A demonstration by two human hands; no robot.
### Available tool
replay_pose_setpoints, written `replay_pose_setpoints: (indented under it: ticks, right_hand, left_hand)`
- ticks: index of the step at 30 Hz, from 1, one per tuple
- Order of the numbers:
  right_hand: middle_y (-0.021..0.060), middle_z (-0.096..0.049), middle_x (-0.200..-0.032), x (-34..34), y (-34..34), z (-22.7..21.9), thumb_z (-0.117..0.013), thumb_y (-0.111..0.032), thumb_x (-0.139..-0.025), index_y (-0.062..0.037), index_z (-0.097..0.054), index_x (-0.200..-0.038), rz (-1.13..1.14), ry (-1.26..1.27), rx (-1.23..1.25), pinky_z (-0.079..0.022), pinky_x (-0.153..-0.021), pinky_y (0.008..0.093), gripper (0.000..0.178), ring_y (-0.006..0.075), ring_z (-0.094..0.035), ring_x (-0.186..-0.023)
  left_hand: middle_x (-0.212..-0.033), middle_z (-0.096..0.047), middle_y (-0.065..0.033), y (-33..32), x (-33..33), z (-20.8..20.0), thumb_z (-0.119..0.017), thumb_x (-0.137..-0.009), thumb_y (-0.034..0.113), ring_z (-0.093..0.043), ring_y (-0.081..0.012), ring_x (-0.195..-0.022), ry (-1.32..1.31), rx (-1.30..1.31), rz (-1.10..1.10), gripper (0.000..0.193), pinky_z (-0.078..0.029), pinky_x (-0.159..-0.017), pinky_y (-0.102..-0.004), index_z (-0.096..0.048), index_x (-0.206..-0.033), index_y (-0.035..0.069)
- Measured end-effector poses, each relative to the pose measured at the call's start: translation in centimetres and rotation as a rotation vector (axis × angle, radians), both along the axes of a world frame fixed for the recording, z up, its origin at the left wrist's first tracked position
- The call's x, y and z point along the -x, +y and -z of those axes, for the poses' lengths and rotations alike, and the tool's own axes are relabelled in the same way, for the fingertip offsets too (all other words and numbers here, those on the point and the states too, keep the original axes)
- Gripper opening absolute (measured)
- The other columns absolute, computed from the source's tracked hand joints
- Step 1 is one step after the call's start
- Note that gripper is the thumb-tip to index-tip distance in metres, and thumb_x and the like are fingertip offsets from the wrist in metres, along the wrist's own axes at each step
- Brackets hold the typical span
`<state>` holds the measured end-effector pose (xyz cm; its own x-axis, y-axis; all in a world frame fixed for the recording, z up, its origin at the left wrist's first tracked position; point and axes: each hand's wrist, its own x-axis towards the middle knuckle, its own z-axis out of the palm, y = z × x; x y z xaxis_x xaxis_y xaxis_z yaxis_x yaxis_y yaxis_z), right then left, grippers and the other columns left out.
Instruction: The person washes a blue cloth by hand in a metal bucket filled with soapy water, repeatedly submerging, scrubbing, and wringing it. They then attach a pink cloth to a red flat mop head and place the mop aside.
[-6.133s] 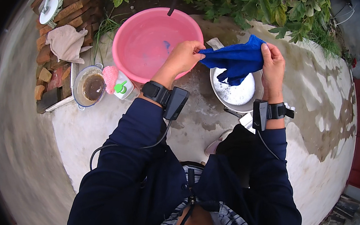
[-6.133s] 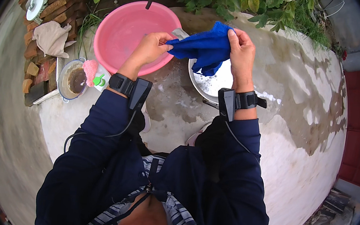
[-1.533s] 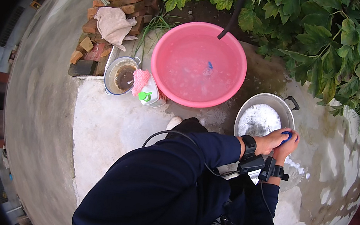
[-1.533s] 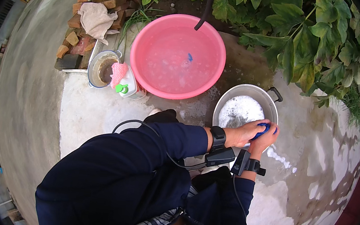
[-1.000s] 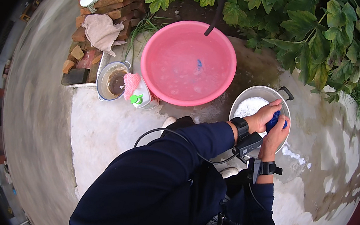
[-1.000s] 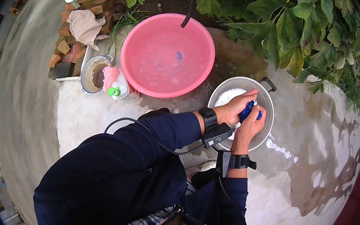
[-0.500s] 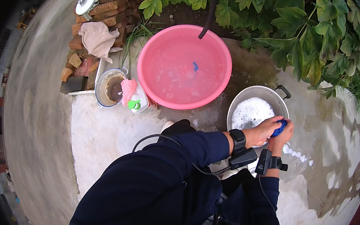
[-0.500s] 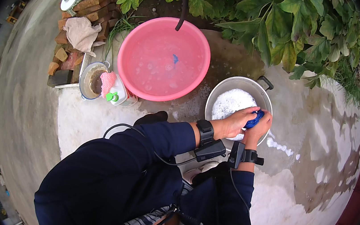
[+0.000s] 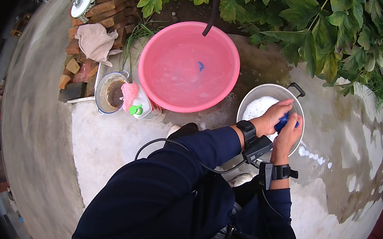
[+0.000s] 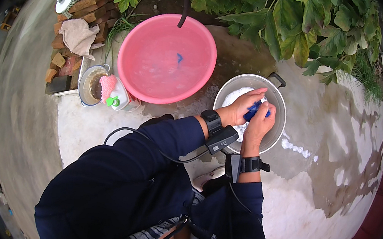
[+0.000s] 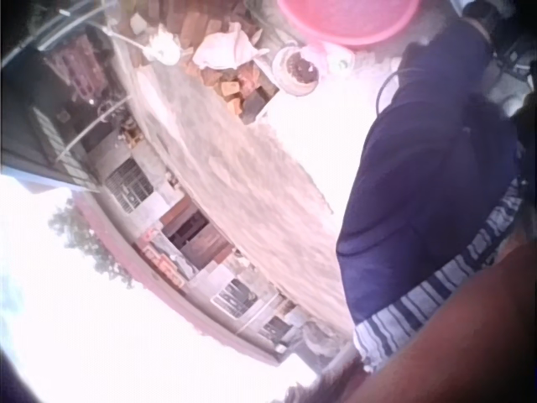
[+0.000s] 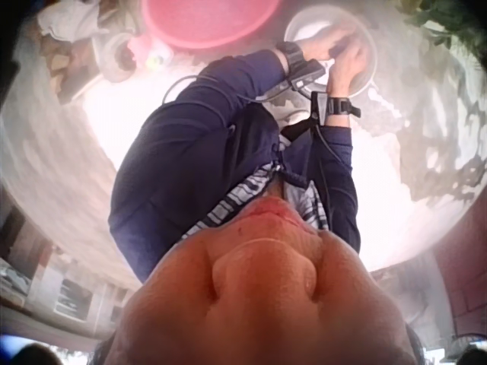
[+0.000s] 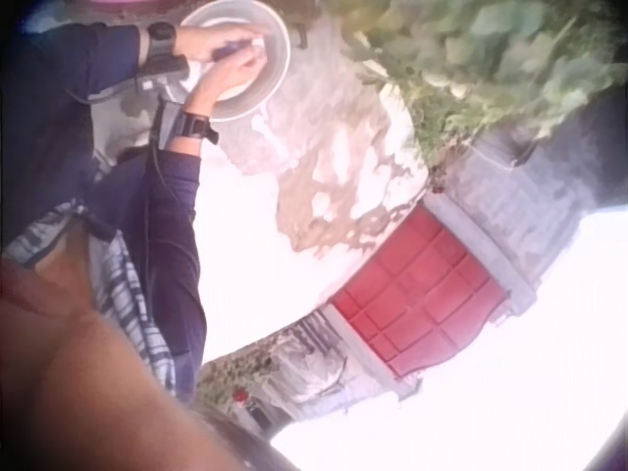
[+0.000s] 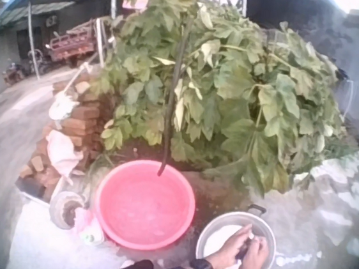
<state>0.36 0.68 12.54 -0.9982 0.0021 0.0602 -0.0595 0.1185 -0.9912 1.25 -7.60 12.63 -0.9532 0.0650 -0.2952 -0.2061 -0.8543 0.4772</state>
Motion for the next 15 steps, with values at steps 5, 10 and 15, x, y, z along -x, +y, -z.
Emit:
replay_pose_setpoints:
  ticks: [5, 10, 15]
  right_hand:
    - [0.0056, -0.054, -0.077, 2.9, 2.9, 1.7, -0.046, -0.023, -0.090, -0.0002, -0.054, -0.083, 0.077, -0.250, 0.228, -0.042, -0.064, 0.0275, 0.025, 0.0134, -0.049, -0.069]
    - [0.0053, -0.057, -0.082, 0.3, -0.2, -0.1, -0.047, -0.026, -0.091, 0.0000, -0.057, -0.082, 0.008, -0.037, -0.003, -0.042, -0.069, 0.0273, 0.029, 0.0121, -0.051, -0.077]
    - [0.0062, -0.058, -0.082, 2.7, 1.7, 0.5, -0.045, -0.029, -0.092, 0.0006, -0.056, -0.090, 0.111, -0.288, 0.261, -0.043, -0.072, 0.0291, 0.031, 0.0122, -0.051, -0.079]
  left_hand:
    - [-0.119, -0.051, -0.0066, 3.1, -1.7, -2.8, -0.046, -0.094, 0.032, -0.046, -0.0160, -0.109, -0.068, 0.261, 0.072, 0.044, -0.039, -0.092, -0.0295, -0.041, -0.130, 0.008]
    - [-0.116, -0.052, -0.0044, -0.1, 0.0, 0.2, -0.048, -0.093, 0.033, -0.050, -0.0149, -0.105, -0.016, 0.079, 0.011, 0.043, -0.042, -0.089, -0.0318, -0.041, -0.132, 0.016]
    - [-0.126, -0.047, -0.0014, 1.3, -1.5, -2.8, -0.043, -0.092, 0.047, -0.044, -0.0159, -0.114, -0.063, 0.096, 0.158, 0.049, -0.039, -0.090, -0.0461, -0.042, -0.132, 0.019]
